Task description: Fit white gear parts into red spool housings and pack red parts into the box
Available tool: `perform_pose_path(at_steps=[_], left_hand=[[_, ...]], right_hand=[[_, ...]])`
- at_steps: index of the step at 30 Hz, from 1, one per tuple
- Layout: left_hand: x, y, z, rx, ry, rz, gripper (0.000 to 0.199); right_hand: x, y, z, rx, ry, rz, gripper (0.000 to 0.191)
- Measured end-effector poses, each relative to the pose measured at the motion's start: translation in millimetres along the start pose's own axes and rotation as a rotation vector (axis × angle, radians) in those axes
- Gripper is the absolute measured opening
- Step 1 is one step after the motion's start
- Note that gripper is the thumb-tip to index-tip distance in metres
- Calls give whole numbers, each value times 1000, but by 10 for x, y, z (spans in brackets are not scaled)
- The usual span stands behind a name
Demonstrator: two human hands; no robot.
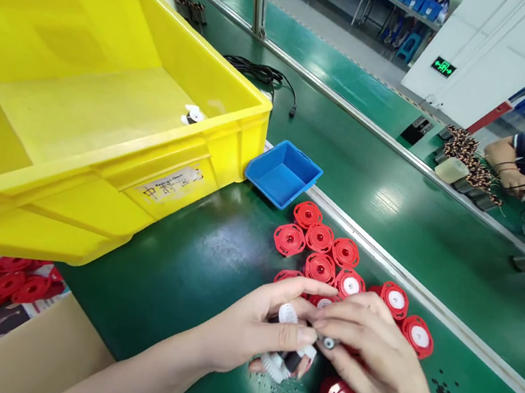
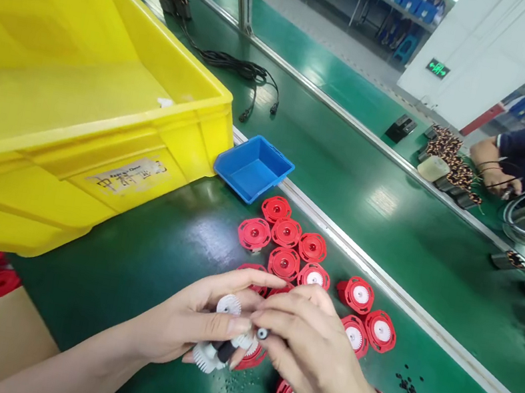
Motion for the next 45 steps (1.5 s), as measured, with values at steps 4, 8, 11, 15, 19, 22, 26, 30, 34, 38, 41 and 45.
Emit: perform_pose_path(at_steps=[4, 8, 11, 15, 19, 22, 26, 30, 34, 38, 41, 45], left_hand=[[-353, -284, 183, -298, 129, -239, 29], [-658, -460, 420, -541, 178, -703, 17], [-609, -495, 427, -547, 115, -915, 14], [-455, -518, 366, -507, 44, -1053, 18], [-403, -519, 339, -488, -10, -1122, 24], [-425, -475, 326, -463, 6, -1166, 25], [-417, -452, 316, -453, -7, -1206, 23], [-381, -442, 299, -436, -47, -1246, 21], [-376, -424, 276, -427, -58, -1270, 18], [-370, -431, 275, -432, -66, -1255, 18], [-358, -437, 284, -432, -69, -1257, 18], [-348, -434, 287, -429, -64, -1260, 17]], right_hand=[[-191, -176, 17, -227, 202, 2, 32], [-283, 127, -143, 42, 239, 26, 33], [-326, 324, -244, 174, 245, 8, 28], [-385, 389, -357, 168, 250, 10, 14], [-427, 455, -412, 187, 245, 5, 18], [-409, 490, -424, 195, 206, 46, 23], [-394, 508, -420, 191, 184, 90, 23], [-371, 506, -421, 185, 166, 107, 25], [-389, 540, -425, 222, 187, 95, 26], [-420, 579, -420, 261, 203, 102, 26], [-425, 575, -417, 262, 207, 125, 26], [-391, 529, -423, 217, 175, 184, 25]])
Point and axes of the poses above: each hand's wrist, its own z-axis away from the middle knuckle, its own y-axis out of the palm, x = y × z, the point moved 8 cm from there along -z, towards the middle knuckle, and after that the axes turned 9 degrees about x, right-handed, at the moved point
